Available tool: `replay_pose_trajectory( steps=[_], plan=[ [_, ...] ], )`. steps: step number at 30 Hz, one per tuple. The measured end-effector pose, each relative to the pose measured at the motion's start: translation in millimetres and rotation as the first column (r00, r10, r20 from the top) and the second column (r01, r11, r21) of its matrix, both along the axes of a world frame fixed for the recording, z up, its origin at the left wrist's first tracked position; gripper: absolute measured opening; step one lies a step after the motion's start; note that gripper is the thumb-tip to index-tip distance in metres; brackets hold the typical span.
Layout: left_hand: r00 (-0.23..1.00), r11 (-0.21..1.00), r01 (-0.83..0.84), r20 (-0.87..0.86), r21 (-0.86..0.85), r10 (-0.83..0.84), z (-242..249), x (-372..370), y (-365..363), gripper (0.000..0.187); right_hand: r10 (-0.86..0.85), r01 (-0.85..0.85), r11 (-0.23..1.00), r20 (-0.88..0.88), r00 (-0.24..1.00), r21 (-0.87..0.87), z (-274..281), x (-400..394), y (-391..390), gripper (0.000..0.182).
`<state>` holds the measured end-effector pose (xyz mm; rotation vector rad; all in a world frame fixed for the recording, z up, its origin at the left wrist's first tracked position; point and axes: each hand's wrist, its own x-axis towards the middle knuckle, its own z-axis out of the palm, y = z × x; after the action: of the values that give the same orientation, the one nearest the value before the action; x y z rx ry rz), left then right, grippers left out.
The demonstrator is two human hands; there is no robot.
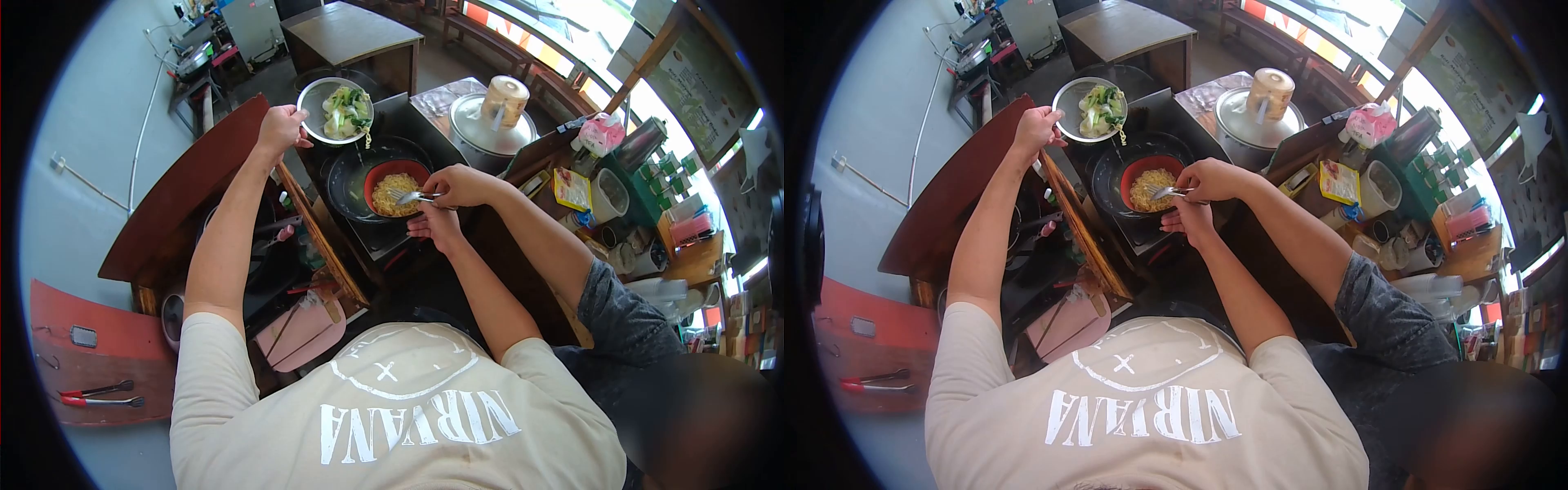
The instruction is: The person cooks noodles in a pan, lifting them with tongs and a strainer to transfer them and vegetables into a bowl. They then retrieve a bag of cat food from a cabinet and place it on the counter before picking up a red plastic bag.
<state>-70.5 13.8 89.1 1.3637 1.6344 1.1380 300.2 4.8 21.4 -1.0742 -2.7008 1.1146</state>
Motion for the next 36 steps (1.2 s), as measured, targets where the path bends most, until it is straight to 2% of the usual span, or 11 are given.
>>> replay_pose_trajectory(
  steps=[5,6,8,23,26,28,29,30,33,35,36],
  plan=[
    [1.000,1.000,-0.017,0.004,0.007,0.017,-2,-5,-1,0.020,0.016,-0.019,0.994,-0.031,0.999,-0.107,-40,-12,-6,0.031],
    [1.000,1.000,-0.017,0.009,0.013,0.017,-2,-6,-1,0.020,-0.535,0.326,0.782,-0.305,0.788,-0.531,-80,-39,-43,0.029],
    [1.000,1.000,-0.019,0.013,0.011,0.019,-5,-7,-3,0.021,-0.933,0.325,0.318,-0.232,0.276,-0.891,-107,-54,-63,0.027],
    [1.000,0.999,-0.011,0.002,0.036,0.011,-6,-17,-5,0.024,-0.936,0.279,0.302,-0.228,0.266,-0.912,-90,-47,-64,0.021],
    [1.000,0.999,-0.005,-0.007,0.043,0.005,-5,-18,-5,0.024,-0.338,0.290,0.940,-0.362,0.869,-0.180,-26,-31,-21,0.021],
    [1.000,0.999,-0.005,-0.017,0.046,0.006,-5,-18,-4,0.025,0.130,-0.120,0.928,-0.005,0.991,0.352,-1,-28,-5,0.022],
    [1.000,0.999,-0.003,-0.029,0.047,0.005,-5,-18,-4,0.025,0.136,-0.125,0.928,-0.007,0.991,0.350,-21,-28,-6,0.022],
    [1.000,0.999,-0.010,-0.030,0.044,0.011,-5,-19,-5,0.025,-0.034,0.055,0.994,-0.212,0.977,0.095,-55,-29,-11,0.023],
    [1.000,0.999,-0.011,-0.022,0.044,0.012,-4,-17,-4,0.025,-0.032,0.080,0.991,-0.386,0.922,0.110,-104,-21,-1,0.022],
    [1.000,0.999,-0.008,-0.029,0.035,0.009,-4,-18,-2,0.025,-0.314,0.150,0.928,-0.500,0.807,-0.341,-125,-26,-9,0.019],
    [1.000,0.999,-0.005,-0.016,0.036,0.005,-5,-19,-1,0.024,-0.578,0.194,0.754,-0.494,0.649,-0.627,-134,-33,-23,0.018]
  ],
)
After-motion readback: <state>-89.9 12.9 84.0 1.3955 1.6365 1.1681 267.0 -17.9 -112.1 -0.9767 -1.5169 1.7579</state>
